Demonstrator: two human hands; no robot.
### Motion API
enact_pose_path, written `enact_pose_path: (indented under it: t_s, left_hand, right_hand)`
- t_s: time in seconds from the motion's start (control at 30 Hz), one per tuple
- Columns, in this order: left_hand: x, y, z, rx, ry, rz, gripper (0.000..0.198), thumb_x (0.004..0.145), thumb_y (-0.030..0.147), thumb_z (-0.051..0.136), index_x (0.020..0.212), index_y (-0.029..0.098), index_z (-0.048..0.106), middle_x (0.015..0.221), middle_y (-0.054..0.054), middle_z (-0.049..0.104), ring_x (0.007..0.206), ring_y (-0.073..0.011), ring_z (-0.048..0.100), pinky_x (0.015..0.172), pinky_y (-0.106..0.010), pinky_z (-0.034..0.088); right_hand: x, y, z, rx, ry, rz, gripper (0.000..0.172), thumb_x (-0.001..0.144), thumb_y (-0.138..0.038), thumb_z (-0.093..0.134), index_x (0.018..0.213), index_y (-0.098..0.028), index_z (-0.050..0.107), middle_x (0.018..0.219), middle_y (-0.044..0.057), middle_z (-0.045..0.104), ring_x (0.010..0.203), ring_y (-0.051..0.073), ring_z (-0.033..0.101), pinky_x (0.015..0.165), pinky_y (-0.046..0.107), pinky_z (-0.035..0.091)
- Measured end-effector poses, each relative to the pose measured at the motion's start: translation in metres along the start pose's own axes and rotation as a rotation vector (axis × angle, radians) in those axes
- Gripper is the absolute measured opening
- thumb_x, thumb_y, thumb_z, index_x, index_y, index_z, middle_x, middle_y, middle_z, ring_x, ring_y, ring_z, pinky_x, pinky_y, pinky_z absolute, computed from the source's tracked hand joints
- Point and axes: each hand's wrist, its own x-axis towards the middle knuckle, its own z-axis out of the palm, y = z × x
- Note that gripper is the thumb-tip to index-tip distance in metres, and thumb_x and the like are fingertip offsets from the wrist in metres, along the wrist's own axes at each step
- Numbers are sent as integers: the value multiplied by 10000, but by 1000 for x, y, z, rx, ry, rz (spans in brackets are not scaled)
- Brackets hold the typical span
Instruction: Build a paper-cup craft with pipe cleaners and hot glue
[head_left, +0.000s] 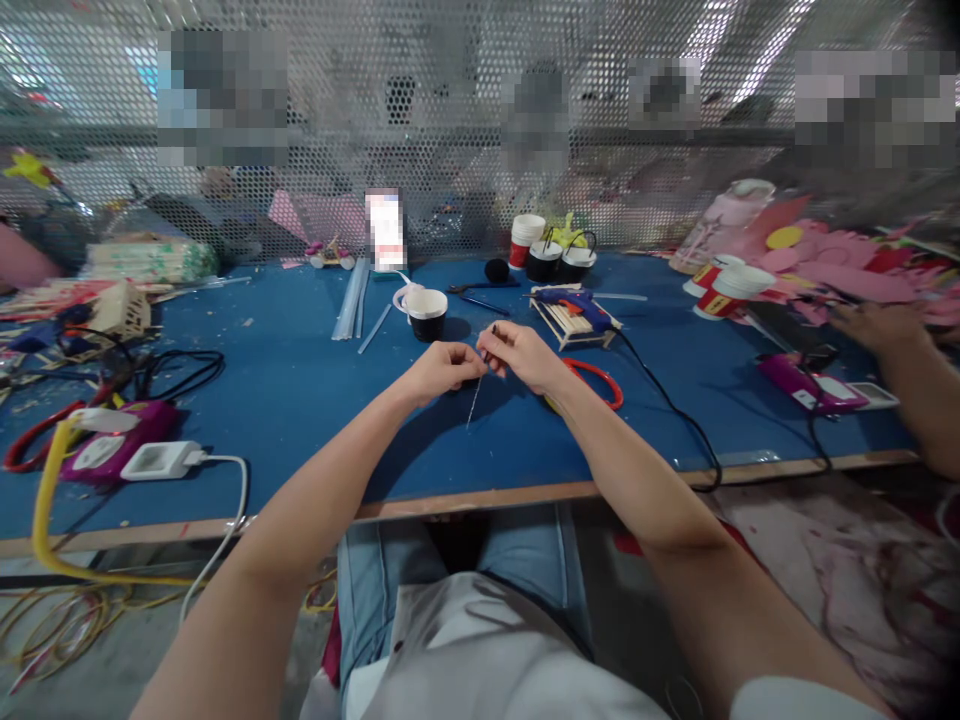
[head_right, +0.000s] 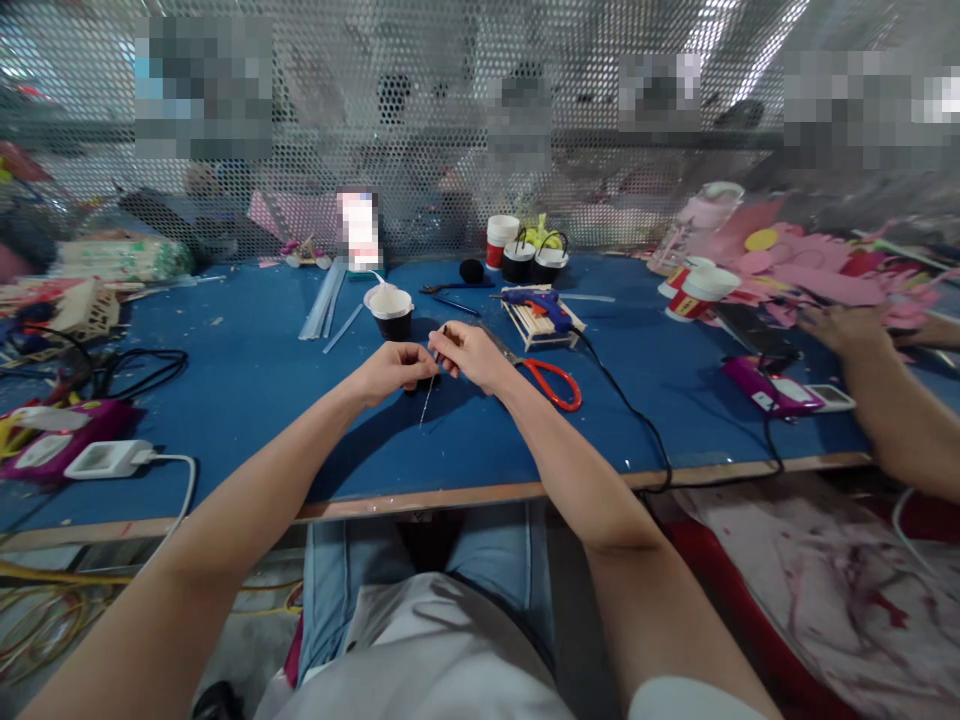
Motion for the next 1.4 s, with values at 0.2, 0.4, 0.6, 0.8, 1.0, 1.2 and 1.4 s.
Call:
enact_pose_path:
  t_s: [0.2, 0.4, 0.6, 0.8, 1.0, 1.2, 1.4]
  left_hand:
    - [-1, 3, 2, 29, 7, 3, 222, 664, 334, 606, 667, 117, 560, 575, 19, 477, 474, -37, 358, 440, -187, 264]
    - [-3, 5, 3, 58, 10, 21, 241, 666, 346, 609, 628, 120, 536, 541, 31, 440, 468, -41, 336, 437, -197, 239]
    - [-1, 2, 1, 98, 50, 106, 240, 673, 326, 611, 600, 115, 523, 546, 33, 453, 501, -45, 343, 485, -209, 244]
    - [-2, 7, -2, -5, 44, 123, 208, 663, 285, 640, 604, 106, 553, 566, 25, 489, 541, -54, 401, 535, -212, 298]
    - [-3, 19, -8, -522, 146, 205, 153, 708, 251, 630, 642, 142, 546, 554, 31, 484, 539, -60, 468, 554, -204, 382]
    - [-3, 24, 0, -783, 215, 259, 164, 750, 227, 599, 631, 150, 518, 622, 27, 502, 594, -57, 525, 604, -203, 446]
    - [-9, 41, -24, -766, 331, 304, 145, 736, 214, 612, 652, 172, 502, 537, 57, 436, 407, -16, 360, 405, -185, 309]
  right_hand:
    - [3, 6, 0, 115, 51, 43, 336, 724, -466, 607, 664, -176, 450, 549, -34, 517, 471, 65, 485, 420, 188, 392]
    - [1, 5, 2, 85, -10, 23, 301, 731, -450, 603, 705, -173, 489, 601, -21, 540, 518, 76, 506, 470, 209, 429]
    - [-1, 3, 0, -117, -24, -26, 302, 738, -454, 590, 721, -162, 516, 565, -23, 523, 480, 79, 476, 461, 223, 409]
    - [0, 7, 6, -98, 53, -32, 391, 761, -554, 508, 691, -169, 495, 555, -16, 511, 476, 79, 467, 440, 210, 388]
    - [-1, -2, 15, 314, -128, 129, 455, 839, -575, 336, 944, -182, 540, 900, 67, 600, 514, 75, 505, 354, 181, 347]
    - [-3, -2, 29, 414, -204, 223, 321, 869, -473, 367, 975, -201, 501, 877, 56, 606, 518, 102, 570, 358, 194, 385]
    - [-3, 2, 25, 77, -141, 249, 588, 800, -635, 341, 715, -113, 597, 501, -9, 461, 395, 53, 410, 352, 175, 300]
